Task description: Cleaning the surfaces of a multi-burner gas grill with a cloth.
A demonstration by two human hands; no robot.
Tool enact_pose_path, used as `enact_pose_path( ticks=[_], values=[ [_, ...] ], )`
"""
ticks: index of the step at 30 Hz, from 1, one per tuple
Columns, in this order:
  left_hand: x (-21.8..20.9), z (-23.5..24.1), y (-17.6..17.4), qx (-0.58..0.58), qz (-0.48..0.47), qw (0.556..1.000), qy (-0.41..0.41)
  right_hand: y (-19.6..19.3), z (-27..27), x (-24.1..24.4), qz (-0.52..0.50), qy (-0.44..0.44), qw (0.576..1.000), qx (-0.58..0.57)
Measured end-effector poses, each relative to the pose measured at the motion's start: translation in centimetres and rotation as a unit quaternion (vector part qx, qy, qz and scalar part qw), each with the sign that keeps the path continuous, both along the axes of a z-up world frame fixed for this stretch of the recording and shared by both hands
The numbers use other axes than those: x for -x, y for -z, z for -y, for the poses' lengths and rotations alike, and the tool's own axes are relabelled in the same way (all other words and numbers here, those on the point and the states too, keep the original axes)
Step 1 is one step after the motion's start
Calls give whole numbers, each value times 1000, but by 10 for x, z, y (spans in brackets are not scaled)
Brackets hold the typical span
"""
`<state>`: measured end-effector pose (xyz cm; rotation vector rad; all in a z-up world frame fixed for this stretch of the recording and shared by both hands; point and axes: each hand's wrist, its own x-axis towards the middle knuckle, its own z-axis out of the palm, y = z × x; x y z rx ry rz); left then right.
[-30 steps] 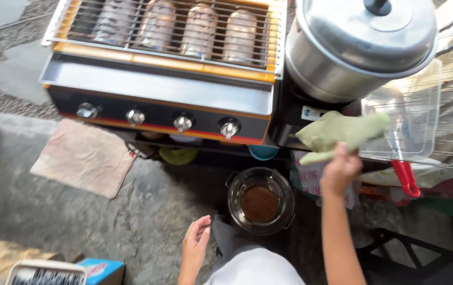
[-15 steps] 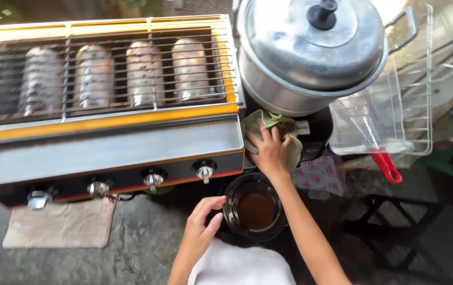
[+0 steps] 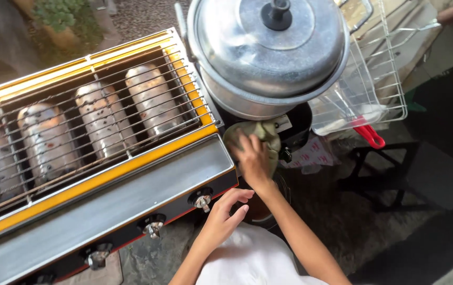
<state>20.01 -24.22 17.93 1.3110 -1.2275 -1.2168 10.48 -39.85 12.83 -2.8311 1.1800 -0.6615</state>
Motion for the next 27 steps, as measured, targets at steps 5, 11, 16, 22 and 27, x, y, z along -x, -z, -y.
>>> enact_pose_path(
  ticks=[5, 11, 16, 22, 27],
  values=[
    [-3, 14, -1, 3, -7, 999, 39, 76, 21, 50, 87, -7, 995, -46],
    [-8, 18, -2, 0, -3, 999, 50, 7, 19, 25, 59, 125, 990, -28],
    [-9, 18, 0, -16, 5, 999, 48, 34, 4, 13, 6, 56, 998, 14],
    [-7, 16, -8, -15, 24, 998, 47, 44, -12, 80, 228, -39, 963, -138],
    [-4, 15, -12, -36, -4, 999, 30, -35, -1, 64, 266, 37, 961, -59]
  ],
)
